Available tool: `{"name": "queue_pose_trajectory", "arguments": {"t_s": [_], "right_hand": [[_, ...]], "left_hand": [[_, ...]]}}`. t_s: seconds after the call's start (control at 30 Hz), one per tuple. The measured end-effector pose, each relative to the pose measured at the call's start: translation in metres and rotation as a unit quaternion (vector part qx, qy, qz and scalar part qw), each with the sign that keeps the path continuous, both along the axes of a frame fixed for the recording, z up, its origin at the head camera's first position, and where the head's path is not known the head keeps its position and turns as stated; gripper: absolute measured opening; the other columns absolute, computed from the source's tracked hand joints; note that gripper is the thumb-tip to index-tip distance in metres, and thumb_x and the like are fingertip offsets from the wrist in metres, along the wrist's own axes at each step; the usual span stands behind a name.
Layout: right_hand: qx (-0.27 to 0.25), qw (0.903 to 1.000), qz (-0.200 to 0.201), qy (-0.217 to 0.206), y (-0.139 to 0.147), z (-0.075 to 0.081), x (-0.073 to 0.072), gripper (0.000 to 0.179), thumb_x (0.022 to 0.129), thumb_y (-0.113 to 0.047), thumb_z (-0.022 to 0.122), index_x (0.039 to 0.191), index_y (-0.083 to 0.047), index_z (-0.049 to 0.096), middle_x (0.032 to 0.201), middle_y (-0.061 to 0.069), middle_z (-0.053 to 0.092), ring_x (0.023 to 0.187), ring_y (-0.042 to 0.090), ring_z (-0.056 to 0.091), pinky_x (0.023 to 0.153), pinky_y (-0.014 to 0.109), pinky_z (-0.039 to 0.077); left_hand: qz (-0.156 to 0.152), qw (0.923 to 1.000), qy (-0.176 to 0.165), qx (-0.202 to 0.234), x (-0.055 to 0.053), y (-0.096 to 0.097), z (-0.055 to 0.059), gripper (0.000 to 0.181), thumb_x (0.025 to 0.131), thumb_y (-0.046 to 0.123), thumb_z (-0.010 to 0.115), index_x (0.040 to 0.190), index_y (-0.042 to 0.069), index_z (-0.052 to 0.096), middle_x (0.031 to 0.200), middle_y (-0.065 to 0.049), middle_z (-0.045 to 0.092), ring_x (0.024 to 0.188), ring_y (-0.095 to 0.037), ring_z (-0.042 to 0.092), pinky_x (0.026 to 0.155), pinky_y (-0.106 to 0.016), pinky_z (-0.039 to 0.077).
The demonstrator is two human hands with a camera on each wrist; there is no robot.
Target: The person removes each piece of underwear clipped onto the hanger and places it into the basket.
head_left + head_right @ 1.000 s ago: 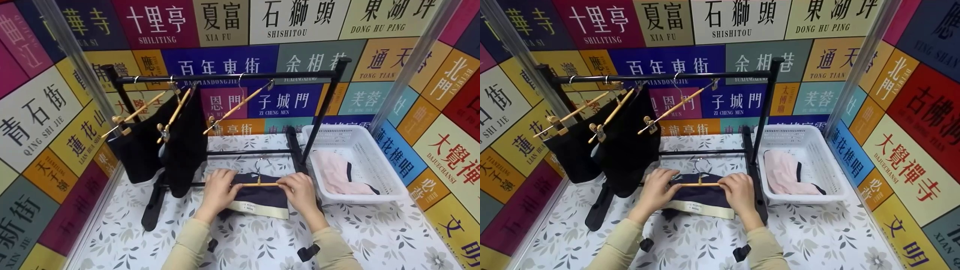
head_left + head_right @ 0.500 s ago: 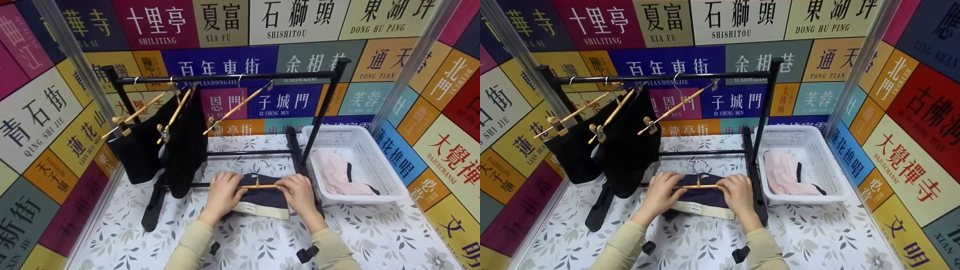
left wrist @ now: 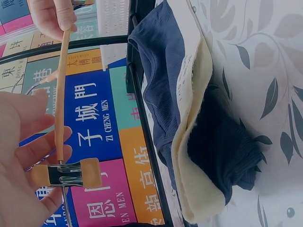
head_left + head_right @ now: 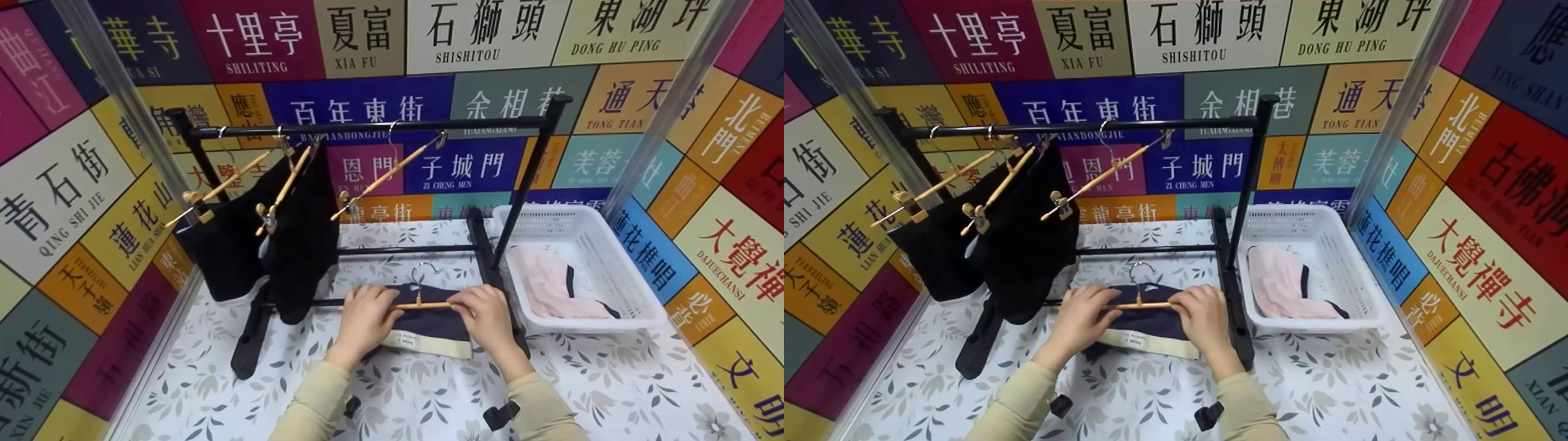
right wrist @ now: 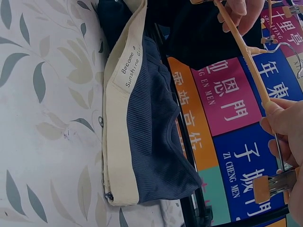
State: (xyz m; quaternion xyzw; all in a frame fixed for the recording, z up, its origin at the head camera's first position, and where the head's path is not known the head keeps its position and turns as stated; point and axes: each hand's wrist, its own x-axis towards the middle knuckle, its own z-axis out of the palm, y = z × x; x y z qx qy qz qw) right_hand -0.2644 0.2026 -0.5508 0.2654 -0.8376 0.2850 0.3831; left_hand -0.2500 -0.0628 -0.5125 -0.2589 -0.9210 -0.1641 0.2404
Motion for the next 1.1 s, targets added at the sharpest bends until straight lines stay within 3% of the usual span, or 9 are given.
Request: {"name": "queue_pose_trajectory", "arguments": {"t_s": [0.57, 1.1], "right_hand": [[0.002, 1.0000, 0.000, -0.003, -0.0029, 0.0003, 0.0028, 0.018, 0.074, -0.008, 0.085, 0.087, -0.017, 0.076, 0.087, -0.007, 0.071, 0.082, 0.021, 0.060, 0.078, 0.044, 0.043], [0.011, 0.9998, 0.007, -0.018, -0.0048, 0.0007, 0.0053, 0.012, 0.080, -0.013, 0.081, 0.089, -0.019, 0.077, 0.089, -0.008, 0.071, 0.084, 0.020, 0.060, 0.083, 0.044, 0.042]], "left_hand": [[0.002, 0.9995, 0.032, 0.009, 0.0016, 0.0013, -0.0022, 0.018, 0.084, 0.023, 0.076, 0.100, 0.015, 0.073, 0.092, -0.001, 0.067, 0.091, -0.024, 0.061, 0.078, -0.044, 0.044], [0.011, 0.9995, 0.007, 0.028, 0.0044, 0.0012, -0.0042, 0.005, 0.082, 0.014, 0.076, 0.087, 0.016, 0.074, 0.084, 0.000, 0.063, 0.082, -0.024, 0.057, 0.072, -0.042, 0.044]]}}
